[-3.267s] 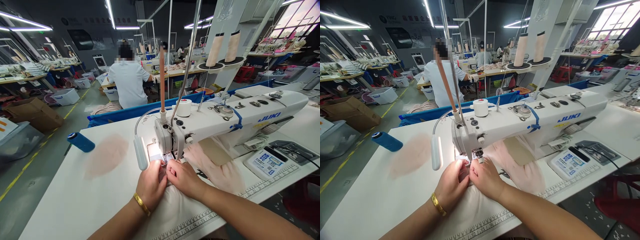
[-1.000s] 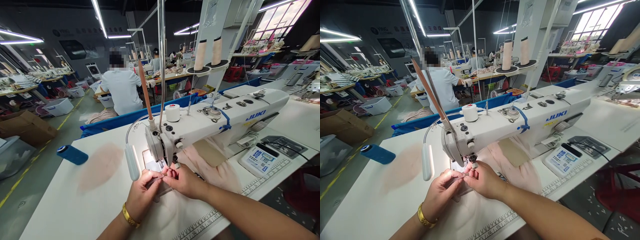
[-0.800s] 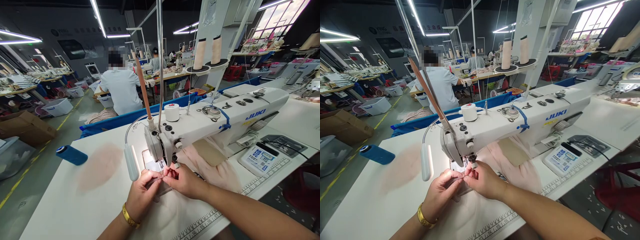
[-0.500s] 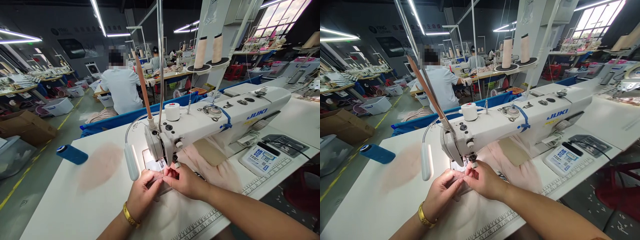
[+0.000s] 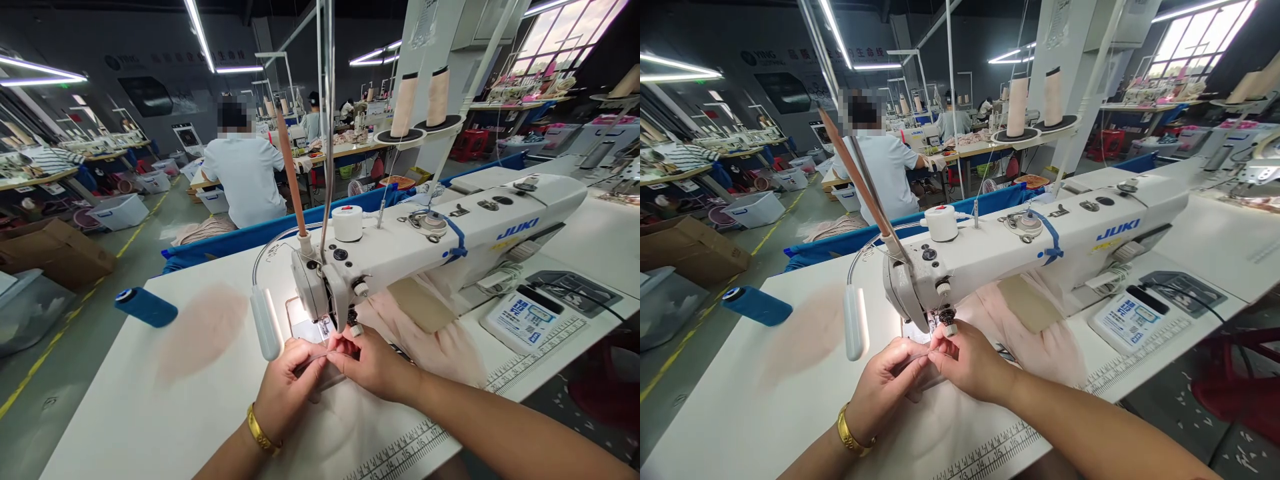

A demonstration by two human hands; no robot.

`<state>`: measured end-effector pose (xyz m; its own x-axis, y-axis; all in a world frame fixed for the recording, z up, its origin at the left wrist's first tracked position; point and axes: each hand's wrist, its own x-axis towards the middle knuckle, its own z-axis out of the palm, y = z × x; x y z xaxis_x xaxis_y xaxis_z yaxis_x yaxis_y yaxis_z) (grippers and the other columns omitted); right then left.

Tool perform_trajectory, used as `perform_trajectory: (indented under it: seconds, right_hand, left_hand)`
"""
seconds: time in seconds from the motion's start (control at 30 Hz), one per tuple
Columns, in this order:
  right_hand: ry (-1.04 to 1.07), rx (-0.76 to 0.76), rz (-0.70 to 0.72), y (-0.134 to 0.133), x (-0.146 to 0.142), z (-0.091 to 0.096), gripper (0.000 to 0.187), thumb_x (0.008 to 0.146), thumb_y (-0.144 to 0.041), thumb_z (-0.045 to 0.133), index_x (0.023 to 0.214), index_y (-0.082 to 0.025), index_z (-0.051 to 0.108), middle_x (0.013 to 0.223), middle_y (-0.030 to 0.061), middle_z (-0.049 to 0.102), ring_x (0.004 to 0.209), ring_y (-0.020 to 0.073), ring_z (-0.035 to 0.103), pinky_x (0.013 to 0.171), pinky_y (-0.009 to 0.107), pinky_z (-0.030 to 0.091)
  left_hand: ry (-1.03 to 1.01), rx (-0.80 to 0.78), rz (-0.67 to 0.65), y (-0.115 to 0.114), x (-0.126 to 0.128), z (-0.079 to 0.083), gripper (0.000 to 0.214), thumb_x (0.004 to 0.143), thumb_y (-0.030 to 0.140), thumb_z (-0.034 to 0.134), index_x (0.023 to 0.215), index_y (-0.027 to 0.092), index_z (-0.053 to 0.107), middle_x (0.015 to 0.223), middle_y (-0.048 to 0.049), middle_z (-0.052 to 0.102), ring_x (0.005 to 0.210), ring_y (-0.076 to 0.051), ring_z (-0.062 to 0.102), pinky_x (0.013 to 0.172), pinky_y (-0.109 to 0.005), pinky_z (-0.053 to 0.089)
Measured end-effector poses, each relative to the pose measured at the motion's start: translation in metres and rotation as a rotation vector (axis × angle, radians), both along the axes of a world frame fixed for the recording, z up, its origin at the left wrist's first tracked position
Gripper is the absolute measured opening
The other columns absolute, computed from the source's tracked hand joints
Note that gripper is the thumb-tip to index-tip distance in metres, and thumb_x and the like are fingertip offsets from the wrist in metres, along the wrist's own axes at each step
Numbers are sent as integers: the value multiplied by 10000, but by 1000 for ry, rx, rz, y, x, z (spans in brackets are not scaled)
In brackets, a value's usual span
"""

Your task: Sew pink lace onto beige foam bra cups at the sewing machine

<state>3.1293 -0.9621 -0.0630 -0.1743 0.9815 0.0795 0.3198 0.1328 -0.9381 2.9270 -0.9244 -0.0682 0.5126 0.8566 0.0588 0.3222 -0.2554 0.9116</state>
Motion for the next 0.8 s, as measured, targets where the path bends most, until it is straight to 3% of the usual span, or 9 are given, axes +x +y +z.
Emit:
perform_trajectory:
  seconds: [0.2, 0.33, 0.4, 0.5, 0.7, 0.8]
  right_hand:
    - [-109, 151, -42, -1, 2, -8, 132, 948, -275, 561, 870, -218, 652, 824, 16, 626, 757, 171, 575, 700, 290, 459]
    - [-203, 278, -46, -1, 2, -13, 146, 958, -252, 562, 872, -230, 678, 874, 34, 678, 875, 210, 600, 788, 330, 465]
    - [-191, 264, -46, -1, 2, -13, 146, 952, -247, 583, 865, -238, 701, 864, 30, 683, 903, 217, 604, 795, 330, 465]
    - [-125, 190, -46, -2, 1, -12, 155, 946, -252, 612, 855, -250, 738, 859, 25, 687, 912, 213, 612, 796, 321, 471]
    - [-81, 146, -53, -3, 1, -9, 186, 958, -273, 609, 827, -246, 738, 859, 27, 697, 915, 215, 622, 795, 319, 480]
    - [-91, 84, -63, -4, 0, -9, 184, 957, -292, 598, 836, -233, 722, 872, 35, 686, 869, 206, 629, 738, 305, 490]
  left_hand:
    - [14, 43, 24, 0, 0, 0, 270, 934, 442, 617, 877, 243, 790, 809, -50, 649, 821, -214, 652, 608, -258, 576]
    - [0, -93, 24, 0, 0, -3, 313, 927, 494, 612, 928, 209, 742, 850, -52, 662, 641, -169, 621, 516, -260, 558]
    - [-5, -183, 17, -1, 1, -3, 358, 912, 522, 628, 1044, 203, 724, 884, -56, 681, 590, -154, 608, 498, -264, 553]
    - [2, -209, -7, -3, 3, 1, 428, 880, 550, 655, 1111, 196, 726, 921, -73, 694, 677, -182, 643, 522, -266, 559]
    - [0, -352, 58, -5, 5, 3, 433, 804, 613, 711, 903, 194, 666, 710, 15, 586, 548, -142, 561, 519, -277, 537]
    - [7, -313, 52, -5, 5, 1, 410, 832, 612, 675, 845, 204, 639, 663, 29, 551, 522, -142, 547, 513, -275, 506]
